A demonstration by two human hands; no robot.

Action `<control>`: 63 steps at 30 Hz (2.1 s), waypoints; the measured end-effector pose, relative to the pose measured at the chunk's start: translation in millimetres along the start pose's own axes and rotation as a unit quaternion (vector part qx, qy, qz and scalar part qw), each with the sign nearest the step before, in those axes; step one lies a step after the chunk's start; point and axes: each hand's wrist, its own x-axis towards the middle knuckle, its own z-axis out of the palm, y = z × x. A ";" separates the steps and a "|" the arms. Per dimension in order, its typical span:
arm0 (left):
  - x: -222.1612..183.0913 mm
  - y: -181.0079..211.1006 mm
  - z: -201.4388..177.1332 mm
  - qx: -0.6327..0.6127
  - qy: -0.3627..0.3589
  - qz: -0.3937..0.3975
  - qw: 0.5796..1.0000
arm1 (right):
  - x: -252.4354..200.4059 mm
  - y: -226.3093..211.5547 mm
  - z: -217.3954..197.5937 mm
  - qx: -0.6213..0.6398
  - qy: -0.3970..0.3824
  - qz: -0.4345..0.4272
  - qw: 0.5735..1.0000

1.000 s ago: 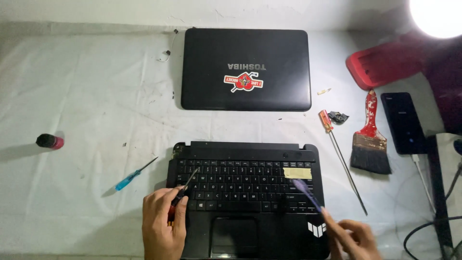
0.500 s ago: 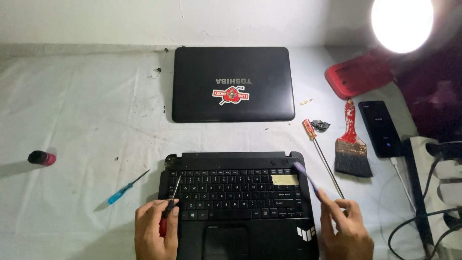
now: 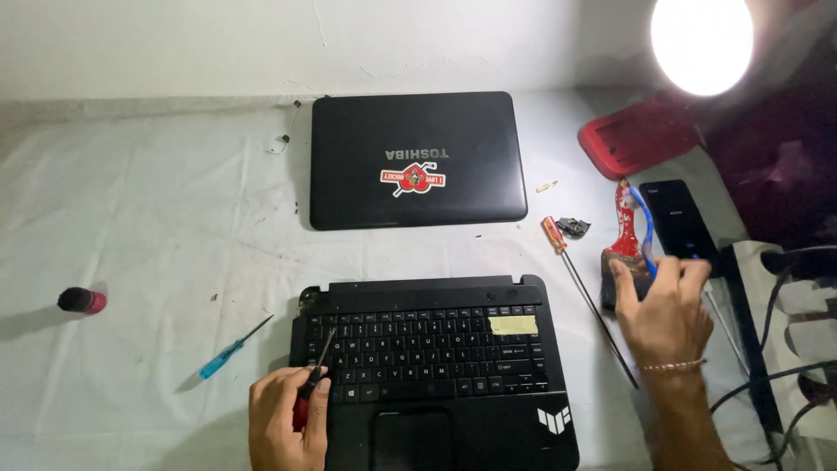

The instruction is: Disassembling a laptop to clean the keyboard and internal components using brushes and a screwdriver.

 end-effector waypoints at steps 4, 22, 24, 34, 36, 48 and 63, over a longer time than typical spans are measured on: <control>4.0 1.4 -3.8 -0.029 0.012 0.051 0.998 | 45.4 -2.9 8.3 0.017 -0.064 0.021 0.998; 5.3 64.6 -33.9 -0.217 0.049 -0.053 0.973 | -16.3 1.9 -41.8 0.021 0.091 -0.066 0.993; 13.0 99.3 -44.5 -0.200 -0.024 -0.062 0.978 | -39.4 -28.9 -63.2 0.122 0.138 -0.106 0.977; 22.6 67.5 -43.6 -0.187 0.066 -0.031 0.980 | -53.5 -97.5 -27.5 0.311 0.037 -0.106 0.944; 18.2 37.3 -44.3 -0.008 0.083 -0.072 0.994 | -68.8 -110.5 -21.5 0.381 0.004 -0.124 0.916; 10.0 14.2 -36.6 -0.082 0.076 -0.086 0.990 | -82.2 -167.0 -18.2 0.481 -0.008 -0.211 0.851; 8.8 19.6 -33.3 -0.029 0.051 -0.154 0.986 | -118.8 -182.7 -17.0 0.466 -0.190 -0.285 0.816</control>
